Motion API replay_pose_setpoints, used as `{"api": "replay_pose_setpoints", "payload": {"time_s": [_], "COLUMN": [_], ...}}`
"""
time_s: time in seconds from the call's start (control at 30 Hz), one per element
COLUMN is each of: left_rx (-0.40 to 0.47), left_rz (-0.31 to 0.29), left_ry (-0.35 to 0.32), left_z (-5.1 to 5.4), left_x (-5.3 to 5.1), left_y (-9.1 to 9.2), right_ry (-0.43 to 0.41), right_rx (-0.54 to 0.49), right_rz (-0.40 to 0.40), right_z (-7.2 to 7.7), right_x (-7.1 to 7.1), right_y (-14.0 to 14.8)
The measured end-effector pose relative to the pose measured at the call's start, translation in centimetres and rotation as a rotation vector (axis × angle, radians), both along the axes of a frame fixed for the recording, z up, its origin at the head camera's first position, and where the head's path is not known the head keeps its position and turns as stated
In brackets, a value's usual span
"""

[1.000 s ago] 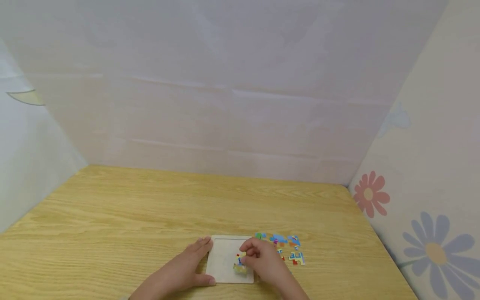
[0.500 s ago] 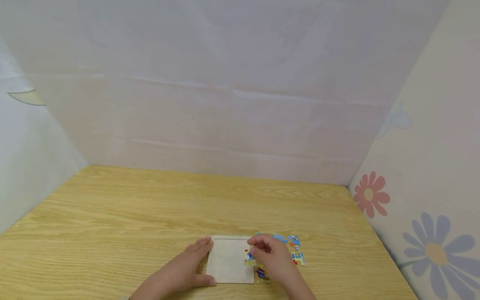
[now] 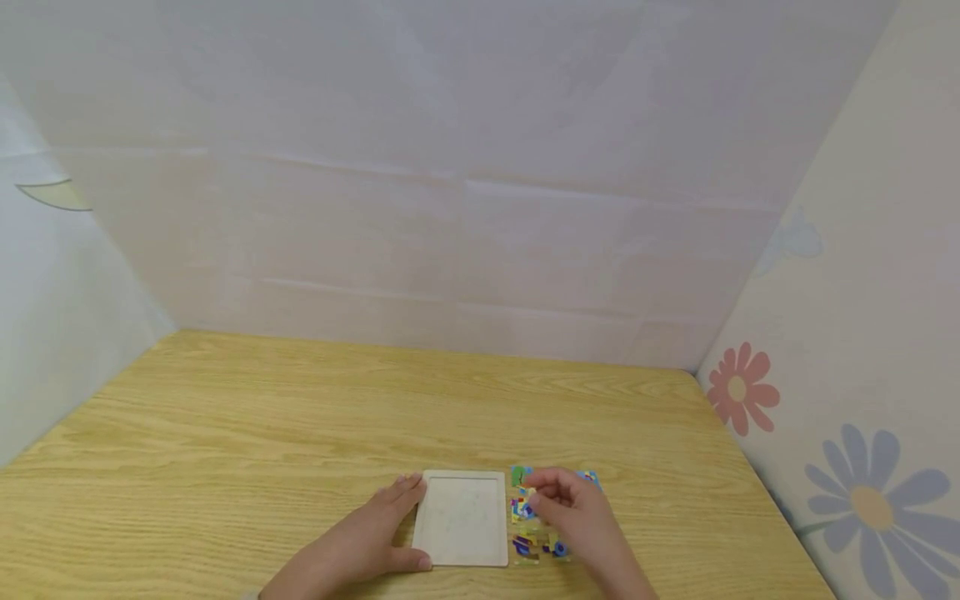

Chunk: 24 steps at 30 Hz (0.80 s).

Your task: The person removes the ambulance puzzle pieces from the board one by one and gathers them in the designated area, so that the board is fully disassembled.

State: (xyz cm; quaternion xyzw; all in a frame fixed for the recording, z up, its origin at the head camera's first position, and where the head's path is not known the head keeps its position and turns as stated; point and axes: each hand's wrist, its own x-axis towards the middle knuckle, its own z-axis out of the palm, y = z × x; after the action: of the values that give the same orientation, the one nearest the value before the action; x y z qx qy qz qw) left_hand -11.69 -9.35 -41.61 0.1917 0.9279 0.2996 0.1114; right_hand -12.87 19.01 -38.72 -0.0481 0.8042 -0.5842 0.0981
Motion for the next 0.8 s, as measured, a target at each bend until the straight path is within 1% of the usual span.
{"api": "replay_pose_setpoints", "payload": {"time_s": [0.2,0.43,0.63,0.73,0.8], "left_rx": [0.001,0.006,0.01,0.012,0.009], "left_rz": [-0.012,-0.016,-0.015,-0.014,-0.014], "left_ry": [0.018,0.014,0.012,0.012,0.011], "left_z": [0.0,0.0,0.0,0.0,0.1], "left_x": [-0.1,0.1,0.0,0.0,0.0], "left_y": [-0.1,-0.1,-0.1,-0.1,-0.1], "right_ry": [-0.037,-0.065,-0.07,-0.069,-0.054], "right_rx": [0.0,0.042,0.07,0.087,0.094], "right_rz": [-0.057,-0.105,-0.118,-0.111,-0.092], "right_z": [0.0,-0.2,-0.5,-0.7,-0.8], "right_x": [0.2,0.5,0.9,1.0,1.0], "right_y": [1.2,2.7,3.8,4.3,4.7]}}
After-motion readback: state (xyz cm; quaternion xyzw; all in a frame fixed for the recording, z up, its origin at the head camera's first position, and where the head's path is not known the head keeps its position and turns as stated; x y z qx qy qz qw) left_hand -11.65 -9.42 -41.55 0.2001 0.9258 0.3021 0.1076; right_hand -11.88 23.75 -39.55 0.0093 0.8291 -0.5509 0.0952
